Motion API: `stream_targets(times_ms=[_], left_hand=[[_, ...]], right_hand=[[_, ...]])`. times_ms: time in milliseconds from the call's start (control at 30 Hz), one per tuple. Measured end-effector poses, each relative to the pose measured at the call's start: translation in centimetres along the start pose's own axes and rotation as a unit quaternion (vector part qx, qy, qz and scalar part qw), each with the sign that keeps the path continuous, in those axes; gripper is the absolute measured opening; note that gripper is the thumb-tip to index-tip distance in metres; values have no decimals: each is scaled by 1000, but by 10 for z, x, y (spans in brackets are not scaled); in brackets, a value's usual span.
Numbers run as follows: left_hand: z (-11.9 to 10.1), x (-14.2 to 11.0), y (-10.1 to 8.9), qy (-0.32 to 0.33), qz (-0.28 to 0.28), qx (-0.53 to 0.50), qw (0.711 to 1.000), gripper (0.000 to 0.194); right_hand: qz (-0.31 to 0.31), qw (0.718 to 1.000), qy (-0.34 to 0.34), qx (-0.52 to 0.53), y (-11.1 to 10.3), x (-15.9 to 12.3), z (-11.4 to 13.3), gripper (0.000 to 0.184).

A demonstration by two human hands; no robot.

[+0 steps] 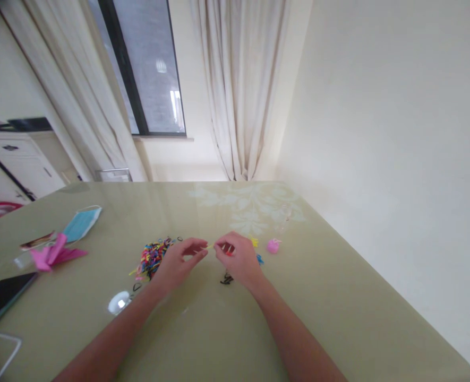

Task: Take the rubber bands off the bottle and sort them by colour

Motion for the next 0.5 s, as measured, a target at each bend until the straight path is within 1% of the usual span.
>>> stream_targets(times_ms=[33, 100, 133, 200, 267, 333, 433, 500], left_hand=[[1, 0, -4, 18, -10, 87, 996, 24], [5, 0, -11, 41, -29, 257, 965, 29], [10, 0, -13, 37, -29, 321, 946, 34], [19, 1, -15, 24, -5, 401, 916, 43], [26, 2, -14, 20, 24, 437, 899, 47], [28, 3, -13, 22, 39, 448, 893, 43], [27, 6, -15, 18, 35, 452, 891, 29], [27, 7, -16, 14, 25, 454, 891, 26]], right_hand=[[-26, 999, -28, -5, -8, 1, 5, 11], [-93, 991, -92, -16, -29, 0, 17, 11], [-133, 982, -129, -28, -40, -3, 23, 12], [-204, 953, -211, -73, -59, -11, 38, 18], [-245, 921, -275, -125, -69, -20, 50, 28], [-255, 903, -307, -160, -72, -25, 57, 35], [-262, 897, -309, -177, -73, -25, 57, 34], [-266, 901, -289, -180, -74, -20, 47, 27]])
Point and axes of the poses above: each hand's wrist, its own x-axis towards the middle knuckle, its own y-axis out of the palm, z = x × y, the point moved 6 cm from there along x, towards the middle knuckle, and after that the axes turned 6 degrees about -x, right-handed, at the moved point
